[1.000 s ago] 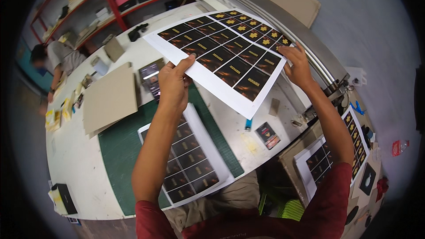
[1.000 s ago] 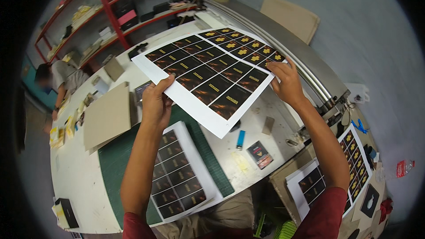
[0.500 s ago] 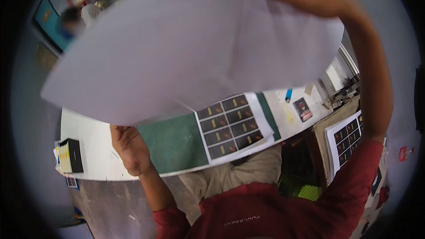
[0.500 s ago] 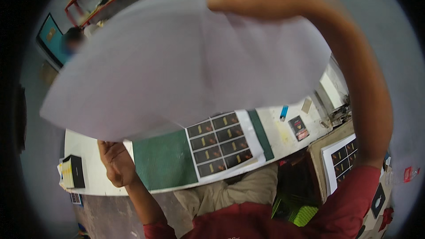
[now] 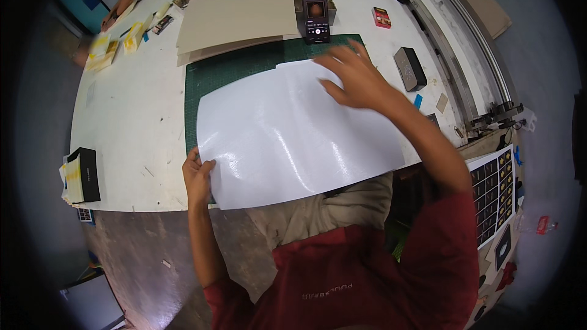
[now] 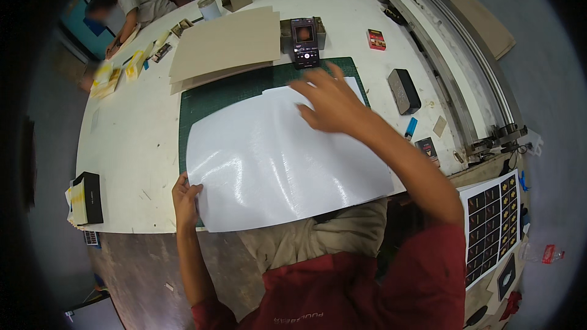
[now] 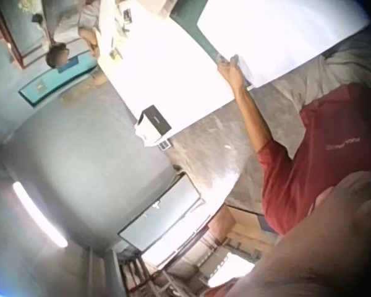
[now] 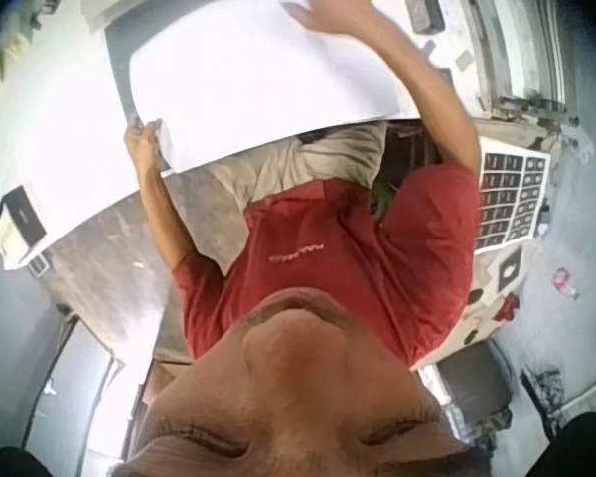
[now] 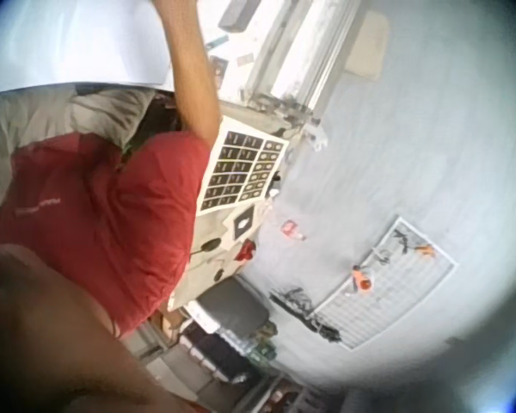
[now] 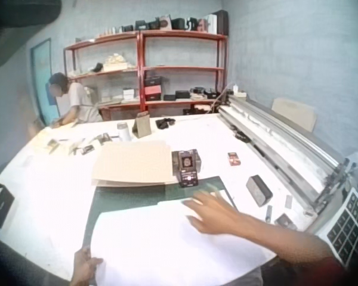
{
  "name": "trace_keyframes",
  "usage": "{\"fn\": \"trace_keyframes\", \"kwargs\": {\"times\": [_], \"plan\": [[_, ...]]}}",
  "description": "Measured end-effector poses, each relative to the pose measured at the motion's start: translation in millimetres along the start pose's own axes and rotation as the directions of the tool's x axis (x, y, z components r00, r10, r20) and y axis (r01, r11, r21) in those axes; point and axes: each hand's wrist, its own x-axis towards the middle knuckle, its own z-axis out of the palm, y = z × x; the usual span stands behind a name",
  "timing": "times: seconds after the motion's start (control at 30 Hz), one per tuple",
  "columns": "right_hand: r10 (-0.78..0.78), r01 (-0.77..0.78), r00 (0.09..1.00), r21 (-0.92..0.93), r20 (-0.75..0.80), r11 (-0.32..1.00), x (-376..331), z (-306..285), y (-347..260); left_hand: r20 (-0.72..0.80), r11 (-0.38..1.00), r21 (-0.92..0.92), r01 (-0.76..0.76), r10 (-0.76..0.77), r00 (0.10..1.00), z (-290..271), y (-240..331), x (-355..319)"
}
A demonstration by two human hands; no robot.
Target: The person repeatedly assembles small cardboard boxes by placing a printed sheet onto a flat cardboard piece, folding the sides, and pressing the flaps to form a box. The process is repeated multiple times with new sheets and cardboard pieces.
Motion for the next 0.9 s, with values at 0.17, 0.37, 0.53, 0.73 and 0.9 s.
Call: {"fn": "trace_keyframes", "kwargs": {"times": [0.17, 0.37, 0.53, 0.73, 0.9], "plan": [[0.24, -0.24, 0.971, 0.059, 0.005, 0.969, -126, 26, -2, -0.079, 0.999, -0.046, 0.006, -0.009, 0.997, -12, -13, 1], [0.245, -0.245, 0.97, 0.055, 0.004, 0.968, -140, 44, -7, -0.095, 0.999, -0.008, 0.031, -0.031, 0.995, -15, -10, 11], [0.219, -0.218, 0.975, 0.031, -0.025, 0.975, -124, 34, -3, -0.059, 0.998, 0.03, 0.047, -0.045, 0.997, -17, -9, 21], [0.1, -0.037, 0.941, 0.198, -0.323, 0.98, 4, 29, -1, -0.05, 0.998, 0.036, 0.056, -0.054, 0.997, -18, -11, 18], [-0.196, 0.126, 0.859, -0.177, -0.473, 0.976, 120, 78, 12, -0.125, 0.976, 0.217, -0.011, 0.039, 0.991, -17, -6, 14]]}}
